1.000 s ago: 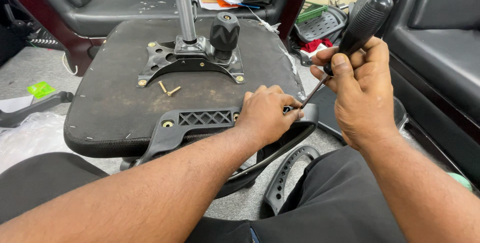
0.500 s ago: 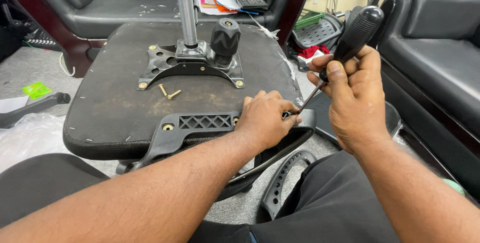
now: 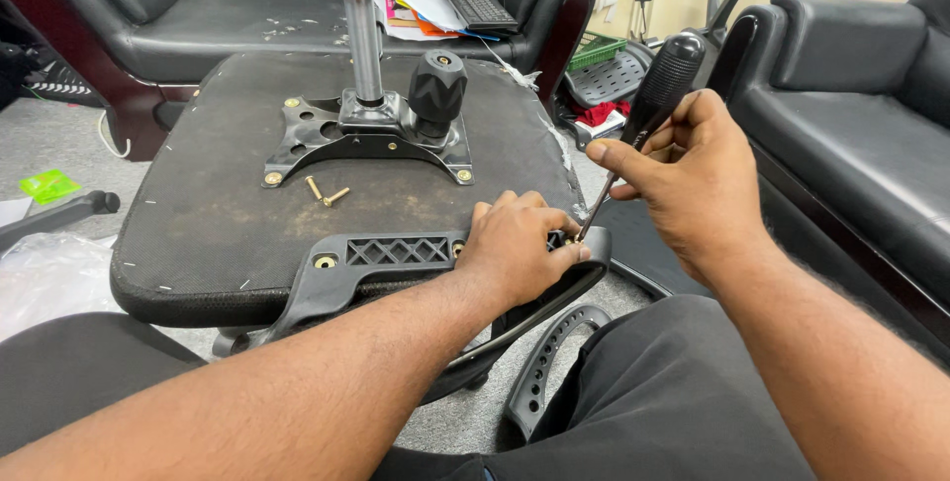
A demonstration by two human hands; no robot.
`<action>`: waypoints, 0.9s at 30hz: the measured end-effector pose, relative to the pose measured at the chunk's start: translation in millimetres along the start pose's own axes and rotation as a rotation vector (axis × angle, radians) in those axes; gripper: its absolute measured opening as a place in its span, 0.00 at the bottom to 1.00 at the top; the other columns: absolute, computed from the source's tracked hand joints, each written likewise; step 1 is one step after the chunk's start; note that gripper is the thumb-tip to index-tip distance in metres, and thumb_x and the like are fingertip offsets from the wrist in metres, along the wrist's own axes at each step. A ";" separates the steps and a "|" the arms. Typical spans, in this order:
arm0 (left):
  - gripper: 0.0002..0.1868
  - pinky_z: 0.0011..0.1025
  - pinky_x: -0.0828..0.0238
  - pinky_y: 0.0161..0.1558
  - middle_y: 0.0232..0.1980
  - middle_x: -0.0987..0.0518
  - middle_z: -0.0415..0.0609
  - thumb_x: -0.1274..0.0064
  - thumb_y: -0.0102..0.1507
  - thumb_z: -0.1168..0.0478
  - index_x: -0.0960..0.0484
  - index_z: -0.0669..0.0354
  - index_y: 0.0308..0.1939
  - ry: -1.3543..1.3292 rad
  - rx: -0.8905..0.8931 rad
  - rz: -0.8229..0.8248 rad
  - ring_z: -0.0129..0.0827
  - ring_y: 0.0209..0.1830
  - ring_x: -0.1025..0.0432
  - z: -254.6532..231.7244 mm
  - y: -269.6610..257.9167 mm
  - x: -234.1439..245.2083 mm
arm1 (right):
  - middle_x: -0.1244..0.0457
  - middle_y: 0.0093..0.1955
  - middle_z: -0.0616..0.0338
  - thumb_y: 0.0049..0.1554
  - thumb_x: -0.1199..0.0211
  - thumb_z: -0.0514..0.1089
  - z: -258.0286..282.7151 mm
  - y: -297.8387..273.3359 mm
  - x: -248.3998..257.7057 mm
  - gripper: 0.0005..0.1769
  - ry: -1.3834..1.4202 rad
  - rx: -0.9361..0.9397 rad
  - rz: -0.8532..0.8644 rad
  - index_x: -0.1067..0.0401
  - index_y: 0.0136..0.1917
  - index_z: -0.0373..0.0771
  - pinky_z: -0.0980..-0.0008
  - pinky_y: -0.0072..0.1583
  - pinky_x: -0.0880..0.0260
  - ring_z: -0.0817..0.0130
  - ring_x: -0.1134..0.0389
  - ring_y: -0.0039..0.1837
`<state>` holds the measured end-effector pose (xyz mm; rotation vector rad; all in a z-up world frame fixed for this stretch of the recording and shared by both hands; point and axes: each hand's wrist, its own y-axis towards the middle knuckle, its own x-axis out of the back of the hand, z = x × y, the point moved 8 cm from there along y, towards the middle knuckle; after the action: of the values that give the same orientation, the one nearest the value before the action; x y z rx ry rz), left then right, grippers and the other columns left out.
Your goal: The person uses a screwdriver to fasten screws into a black plastic chair armrest, securing it to the chair base. They tighten multiple screws in sequence and then flip the chair to inspect the underside.
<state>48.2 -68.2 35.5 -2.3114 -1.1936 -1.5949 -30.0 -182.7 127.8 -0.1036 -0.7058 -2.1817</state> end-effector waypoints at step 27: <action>0.15 0.45 0.44 0.63 0.51 0.24 0.44 0.50 0.66 0.45 0.14 0.40 0.51 0.121 -0.006 -0.010 0.38 0.59 0.34 -2.5 0.1 -5.8 | 0.31 0.54 0.65 0.62 0.43 0.44 -15.6 -15.2 -5.4 0.21 0.321 -0.202 0.127 0.36 0.67 0.43 0.76 0.50 0.23 0.78 0.32 0.55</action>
<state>45.5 -72.6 31.9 -2.1805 -1.1763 -1.7161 -35.1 -179.5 106.2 0.0945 -0.2897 -2.0773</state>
